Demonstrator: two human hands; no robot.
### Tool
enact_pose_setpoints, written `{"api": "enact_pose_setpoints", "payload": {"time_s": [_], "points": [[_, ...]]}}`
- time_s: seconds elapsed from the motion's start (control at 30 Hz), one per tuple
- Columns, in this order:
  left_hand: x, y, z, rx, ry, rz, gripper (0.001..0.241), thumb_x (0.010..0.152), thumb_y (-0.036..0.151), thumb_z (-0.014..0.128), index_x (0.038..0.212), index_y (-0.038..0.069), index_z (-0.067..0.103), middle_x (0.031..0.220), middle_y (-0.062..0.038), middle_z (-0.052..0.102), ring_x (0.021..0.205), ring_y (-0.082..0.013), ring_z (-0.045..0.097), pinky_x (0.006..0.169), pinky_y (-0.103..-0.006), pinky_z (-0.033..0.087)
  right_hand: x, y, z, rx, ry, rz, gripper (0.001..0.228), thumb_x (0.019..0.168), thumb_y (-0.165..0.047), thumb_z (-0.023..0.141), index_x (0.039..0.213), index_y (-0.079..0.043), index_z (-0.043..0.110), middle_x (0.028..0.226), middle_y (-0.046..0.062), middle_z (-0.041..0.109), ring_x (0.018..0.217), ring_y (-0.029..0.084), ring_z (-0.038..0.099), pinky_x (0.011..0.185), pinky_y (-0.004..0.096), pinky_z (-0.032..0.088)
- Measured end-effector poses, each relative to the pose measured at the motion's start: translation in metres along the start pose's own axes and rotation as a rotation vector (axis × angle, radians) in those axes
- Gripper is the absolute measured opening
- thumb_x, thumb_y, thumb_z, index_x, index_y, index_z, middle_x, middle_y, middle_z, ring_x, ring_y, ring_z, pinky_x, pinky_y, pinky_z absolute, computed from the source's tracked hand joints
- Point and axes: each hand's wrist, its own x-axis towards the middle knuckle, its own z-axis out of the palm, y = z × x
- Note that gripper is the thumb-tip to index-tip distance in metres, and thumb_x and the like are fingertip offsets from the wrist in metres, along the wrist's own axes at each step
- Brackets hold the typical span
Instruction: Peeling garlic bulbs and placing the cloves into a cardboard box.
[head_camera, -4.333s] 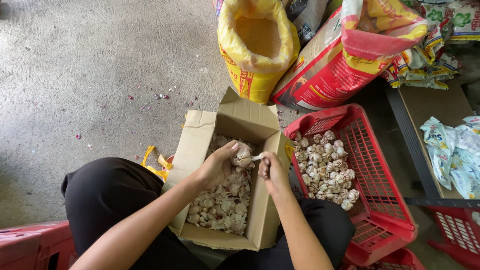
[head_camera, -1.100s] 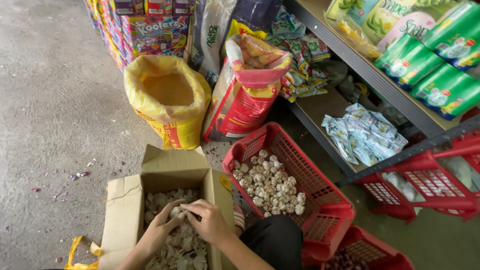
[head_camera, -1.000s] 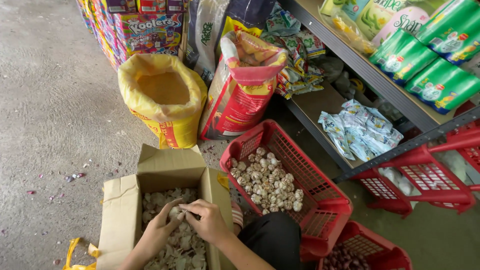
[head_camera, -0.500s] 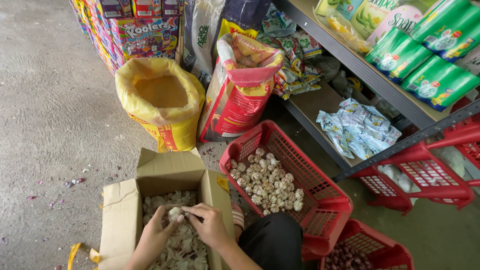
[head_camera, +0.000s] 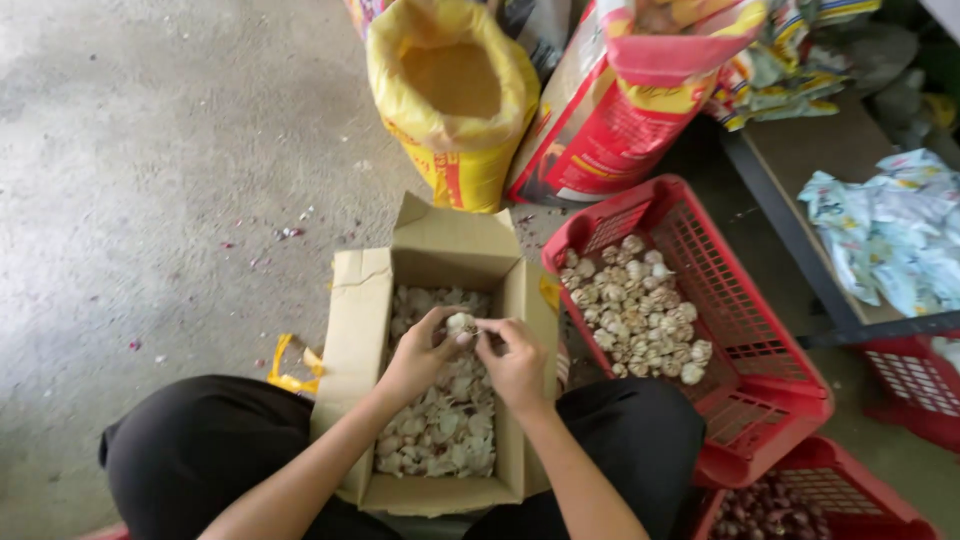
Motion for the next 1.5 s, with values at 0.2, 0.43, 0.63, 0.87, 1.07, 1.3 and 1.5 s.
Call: {"api": "enact_pose_setpoints", "payload": {"time_s": [0.2,0.43,0.63,0.87,1.07,1.3,1.5], "points": [[-0.008,0.025,-0.003,-0.142,-0.097,0.013,0.042,0.102,0.015,0.062,0.142,0.005,0.057,0.104,-0.013,0.068,0.089,-0.0179,0.065,0.077,-0.0305,0.061,0.014,-0.012,-0.013,0.203,-0.035,0.169,0.011,0.081,-0.002,0.078,0.088,-0.01,0.082,0.077,0.007,0.078,0.069,0.019,0.074,0.063,0.032,0.061],[-0.001,0.007,0.002,-0.404,-0.206,0.029,0.036,0.104,0.005,0.052,0.14,0.004,0.056,0.118,-0.02,0.062,0.103,-0.0274,0.07,0.09,-0.0407,0.063,0.014,0.019,-0.009,0.402,-0.012,0.384,0.009,0.085,0.002,0.074,0.092,0.0,0.079,0.078,0.015,0.078,0.066,0.016,0.072,0.063,0.03,0.062],[-0.004,0.007,0.0,-0.56,-0.23,0.024,0.037,0.103,0.0,0.05,0.14,-0.001,0.054,0.12,-0.016,0.059,0.106,-0.0233,0.067,0.091,-0.0357,0.063,0.018,0.003,-0.007,0.324,-0.03,0.394,0.008,0.084,0.002,0.077,0.09,-0.003,0.08,0.077,0.013,0.078,0.064,0.015,0.072,0.062,0.029,0.062],[-0.017,0.024,-0.008,-0.677,-0.385,0.04,0.031,0.103,0.001,0.047,0.133,-0.002,0.052,0.118,-0.019,0.063,0.104,-0.0291,0.072,0.089,-0.0368,0.064,0.025,0.012,-0.006,0.117,-0.056,0.415,0.007,0.085,-0.004,0.073,0.089,-0.008,0.077,0.076,0.008,0.078,0.063,0.017,0.073,0.06,0.029,0.061],[-0.005,0.027,-0.017,-0.614,-0.374,0.034,0.043,0.101,0.002,0.049,0.143,-0.003,0.048,0.121,-0.023,0.061,0.101,-0.0299,0.071,0.084,-0.038,0.063,0.018,0.04,-0.009,0.137,-0.303,0.413,0.015,0.087,-0.009,0.068,0.093,-0.013,0.081,0.09,0.007,0.079,0.08,0.023,0.075,0.072,0.033,0.062],[-0.033,0.08,-0.014,0.132,-0.153,-0.039,0.05,0.101,0.022,0.066,0.143,0.007,0.045,0.143,-0.032,0.051,0.142,-0.0538,0.039,0.114,-0.0704,0.034,0.005,0.016,-0.008,0.324,-0.337,0.352,0.031,0.106,-0.024,0.053,0.122,-0.013,0.077,0.1,0.014,0.078,0.093,0.02,0.073,0.083,0.038,0.063],[-0.024,0.07,-0.017,0.276,-0.143,0.034,0.054,0.096,0.012,0.07,0.141,0.0,0.043,0.127,-0.031,0.061,0.119,-0.0505,0.062,0.096,-0.0642,0.056,0.009,0.001,0.0,0.334,-0.281,0.112,0.027,0.101,-0.017,0.067,0.124,-0.011,0.077,0.106,0.013,0.077,0.093,0.028,0.076,0.082,0.043,0.062]]}}
